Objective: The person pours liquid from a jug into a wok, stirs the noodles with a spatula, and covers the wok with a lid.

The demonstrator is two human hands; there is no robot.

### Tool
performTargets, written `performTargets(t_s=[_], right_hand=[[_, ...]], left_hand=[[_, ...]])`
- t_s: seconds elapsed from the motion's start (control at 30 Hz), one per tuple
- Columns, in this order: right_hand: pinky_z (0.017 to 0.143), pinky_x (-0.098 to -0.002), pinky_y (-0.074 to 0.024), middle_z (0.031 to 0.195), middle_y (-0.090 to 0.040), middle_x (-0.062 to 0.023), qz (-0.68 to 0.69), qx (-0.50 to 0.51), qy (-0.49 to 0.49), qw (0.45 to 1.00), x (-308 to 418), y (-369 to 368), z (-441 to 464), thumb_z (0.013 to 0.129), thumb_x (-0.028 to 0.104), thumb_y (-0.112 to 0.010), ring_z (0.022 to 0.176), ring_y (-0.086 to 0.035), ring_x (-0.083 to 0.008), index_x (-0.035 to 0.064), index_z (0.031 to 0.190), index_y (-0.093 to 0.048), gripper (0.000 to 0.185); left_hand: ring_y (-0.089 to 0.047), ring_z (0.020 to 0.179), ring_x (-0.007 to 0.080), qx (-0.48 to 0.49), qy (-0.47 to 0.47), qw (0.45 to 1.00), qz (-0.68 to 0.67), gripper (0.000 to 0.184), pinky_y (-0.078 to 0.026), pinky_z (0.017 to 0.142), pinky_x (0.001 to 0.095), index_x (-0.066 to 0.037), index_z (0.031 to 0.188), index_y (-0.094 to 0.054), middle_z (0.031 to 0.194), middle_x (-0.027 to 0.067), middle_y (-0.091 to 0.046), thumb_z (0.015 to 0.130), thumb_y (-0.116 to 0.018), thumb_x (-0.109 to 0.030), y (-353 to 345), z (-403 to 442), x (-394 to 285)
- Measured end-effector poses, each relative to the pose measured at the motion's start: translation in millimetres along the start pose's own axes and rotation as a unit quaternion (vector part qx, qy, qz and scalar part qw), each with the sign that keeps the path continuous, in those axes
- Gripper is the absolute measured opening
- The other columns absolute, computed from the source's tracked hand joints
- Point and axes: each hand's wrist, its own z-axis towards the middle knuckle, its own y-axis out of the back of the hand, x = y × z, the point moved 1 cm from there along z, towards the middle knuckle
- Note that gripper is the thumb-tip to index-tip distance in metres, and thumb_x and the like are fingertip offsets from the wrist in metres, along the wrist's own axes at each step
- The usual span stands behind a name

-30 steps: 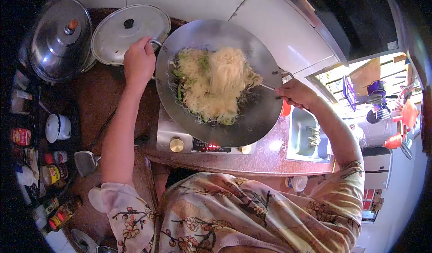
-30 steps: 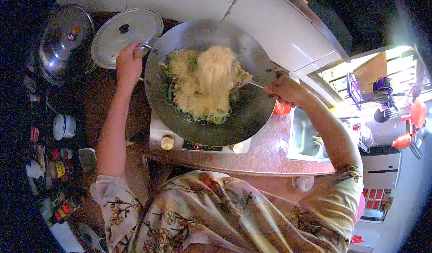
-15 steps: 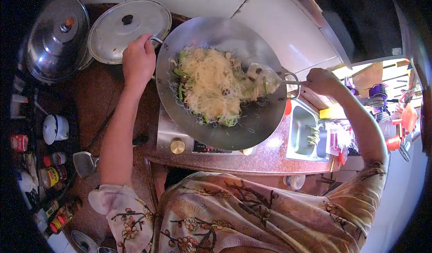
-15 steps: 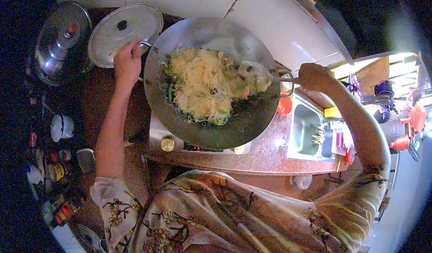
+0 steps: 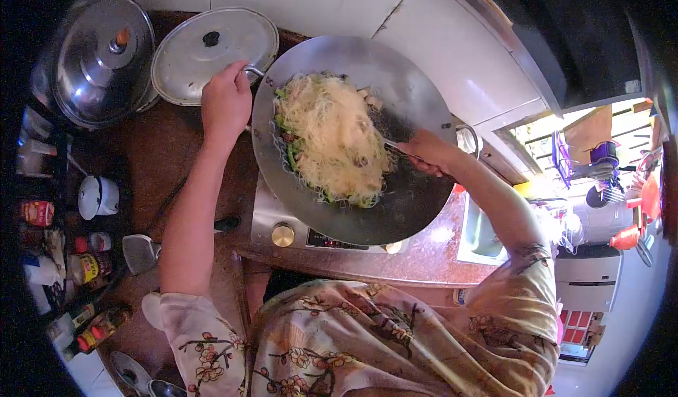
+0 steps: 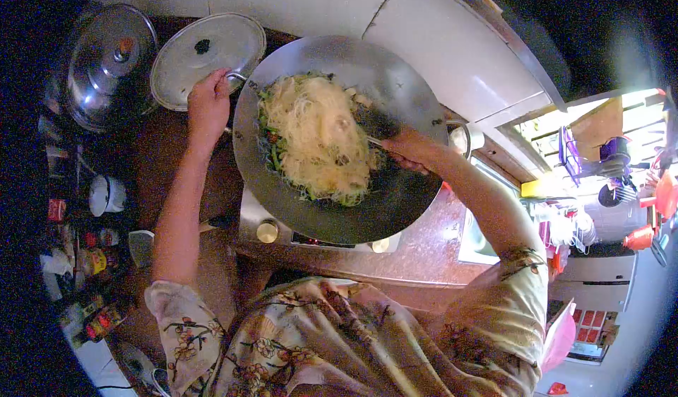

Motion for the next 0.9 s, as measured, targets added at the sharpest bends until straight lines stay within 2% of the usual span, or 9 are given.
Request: performTargets(t_s=[0.13,0.33,0.43,0.53,0.6,0.73,0.83,0.87,0.9], right_hand=[[0.028,-0.0249,-0.0203,0.045,-0.038,-0.0004,0.168,0.068,-0.044,0.982,-13,18,-44,0.09,0.043,-0.054,0.032,-0.029,-0.0074,0.0096,0.059,-0.041,0.048],[0.029,-0.0229,-0.0194,0.046,-0.039,0.0006,0.095,0.002,-0.067,0.993,-22,38,-72,0.09,0.037,-0.057,0.033,-0.028,-0.0052,0.0096,0.061,-0.045,0.042],[0.028,-0.0245,-0.019,0.046,-0.041,0.0006,-0.015,-0.093,-0.067,0.993,-11,43,-84,0.09,0.037,-0.058,0.031,-0.029,-0.0066,0.0087,0.059,-0.048,0.043],[0.046,-0.035,-0.0421,0.05,-0.047,-0.0067,-0.258,-0.224,0.157,0.927,-11,53,-87,0.087,0.035,-0.061,0.045,-0.048,-0.0168,-0.002,0.062,-0.056,0.045],[0.063,-0.04,-0.047,0.06,-0.056,-0.0124,-0.349,-0.261,0.015,0.9,-5,68,-89,0.086,0.037,-0.06,0.06,-0.057,-0.0255,-0.0024,0.066,-0.06,0.044],[0.07,-0.0421,-0.0491,0.072,-0.063,-0.0145,-0.485,-0.297,0.056,0.821,14,80,-94,0.085,0.041,-0.059,0.072,-0.062,-0.032,0.0008,0.071,-0.065,0.043],[0.077,-0.0446,-0.0515,0.086,-0.066,-0.016,-0.632,-0.202,-0.054,0.746,62,88,-99,0.085,0.045,-0.056,0.086,-0.065,-0.0328,0.0019,0.086,-0.067,0.045],[0.078,-0.0452,-0.0524,0.092,-0.065,-0.0183,-0.646,-0.187,-0.069,0.737,78,88,-101,0.086,0.034,-0.055,0.089,-0.065,-0.0319,0.0019,0.091,-0.062,0.034],[0.078,-0.0448,-0.0525,0.092,-0.065,-0.0184,-0.655,-0.174,-0.081,0.731,86,92,-100,0.086,0.033,-0.056,0.089,-0.065,-0.0317,0.0018,0.092,-0.062,0.032]], left_hand=[[-0.061,0.088,0.0378,-0.026,-0.029,0.999,0.007,0.023,-0.048,0.076,0.0438,-0.007,0.104,-0.065,0.093,0.0206,-0.064,0.086,-0.052,-0.014,-5,0,8],[-0.061,0.088,0.038,-0.008,-0.015,1.0,0.007,0.024,-0.048,0.077,0.0445,-0.006,0.103,-0.065,0.094,0.0203,-0.064,0.086,-0.051,-0.015,-7,3,13],[-0.061,0.088,0.0379,-0.019,-0.02,1.0,0.007,0.024,-0.048,0.077,0.0444,-0.005,0.102,-0.065,0.095,0.0202,-0.064,0.086,-0.051,-0.015,-8,3,13],[-0.061,0.089,0.0379,-0.017,-0.027,0.999,0.014,0.024,-0.048,0.078,0.044,-0.004,0.102,-0.065,0.095,0.0204,-0.064,0.086,-0.051,-0.015,-3,0,6],[-0.061,0.089,0.0379,-0.015,-0.021,1.0,0.007,0.024,-0.048,0.078,0.0438,-0.004,0.102,-0.065,0.095,0.0205,-0.064,0.085,-0.051,-0.014,-4,2,6],[-0.06,0.089,0.038,-0.019,-0.013,1.0,-0.011,0.024,-0.048,0.078,0.0437,-0.004,0.102,-0.065,0.095,0.0208,-0.064,0.085,-0.051,-0.014,-5,0,8],[-0.06,0.089,0.0381,-0.002,0.001,1.0,-0.012,0.024,-0.048,0.078,0.0436,-0.004,0.103,-0.064,0.095,0.0211,-0.064,0.085,-0.051,-0.014,-4,0,7],[-0.06,0.089,0.0381,-0.001,0.003,1.0,-0.013,0.024,-0.048,0.078,0.0436,-0.004,0.103,-0.064,0.095,0.0211,-0.064,0.085,-0.051,-0.014,-4,-1,7],[-0.061,0.088,0.0382,-0.011,-0.007,1.0,-0.009,0.024,-0.048,0.078,0.0436,-0.004,0.103,-0.064,0.094,0.0211,-0.064,0.085,-0.051,-0.015,-4,-1,6]])
